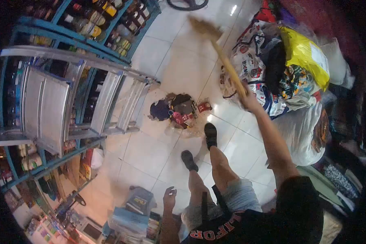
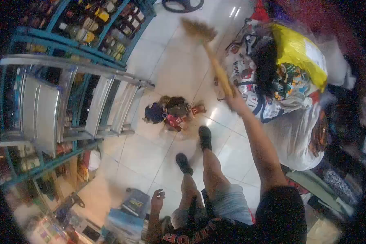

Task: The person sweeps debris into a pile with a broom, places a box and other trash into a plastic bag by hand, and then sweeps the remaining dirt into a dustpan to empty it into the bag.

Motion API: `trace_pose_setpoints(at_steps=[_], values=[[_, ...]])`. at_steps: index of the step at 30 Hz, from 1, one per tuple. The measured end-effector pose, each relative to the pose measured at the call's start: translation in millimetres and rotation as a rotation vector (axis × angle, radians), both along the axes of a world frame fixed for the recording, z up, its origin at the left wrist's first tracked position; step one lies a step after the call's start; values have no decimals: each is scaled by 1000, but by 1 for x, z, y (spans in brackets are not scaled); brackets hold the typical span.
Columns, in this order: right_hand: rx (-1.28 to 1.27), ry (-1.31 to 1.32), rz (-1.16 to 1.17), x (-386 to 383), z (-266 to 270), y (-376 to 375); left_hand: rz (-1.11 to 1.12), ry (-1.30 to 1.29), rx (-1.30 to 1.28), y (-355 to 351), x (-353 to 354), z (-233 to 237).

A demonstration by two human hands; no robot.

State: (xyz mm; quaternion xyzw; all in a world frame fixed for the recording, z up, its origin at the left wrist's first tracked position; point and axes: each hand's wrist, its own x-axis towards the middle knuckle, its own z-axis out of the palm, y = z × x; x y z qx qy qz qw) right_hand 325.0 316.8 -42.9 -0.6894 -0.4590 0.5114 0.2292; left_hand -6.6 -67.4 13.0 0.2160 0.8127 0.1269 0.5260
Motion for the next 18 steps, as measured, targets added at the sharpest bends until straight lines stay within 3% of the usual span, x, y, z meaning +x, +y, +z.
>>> trace_pose_setpoints(at_steps=[2, 4, 6, 7, 9, 11, 12, 13, 14, 15, 16, 18], values=[[27, -33, 45, -8, -50, 60, 29, -12, 16, -25, 0, -23], [-152, -19, 49, -46, -42, 91, 121, -86, 5, -23, 6, -13], [-323, 279, -128, -83, -46, 95, 72, -19, 18, -36, 8, -24], [-338, 289, -126, -98, -57, 84, 18, 28, 48, -43, 6, -29], [-213, 33, 115, -120, -90, 51, -74, 32, 103, -38, 5, -27], [-194, -406, 642, -125, -87, 3, 62, -16, 63, -31, 5, -20], [-262, -494, 799, -126, -71, -22, 65, -16, 65, -25, 5, -13], [-248, -524, 788, -117, -89, -57, 47, 11, 72, -16, 5, -5], [-242, -384, 743, -102, -109, -89, 27, 36, 83, -11, 5, -1], [-281, -532, 811, -101, -91, -109, 27, 32, 101, -8, 4, -3], [-210, -519, 932, -93, -64, -123, 29, 31, 66, -7, 3, -3], [-359, -411, 947, -70, -36, -141, 19, 22, 55, -14, -2, -4]])
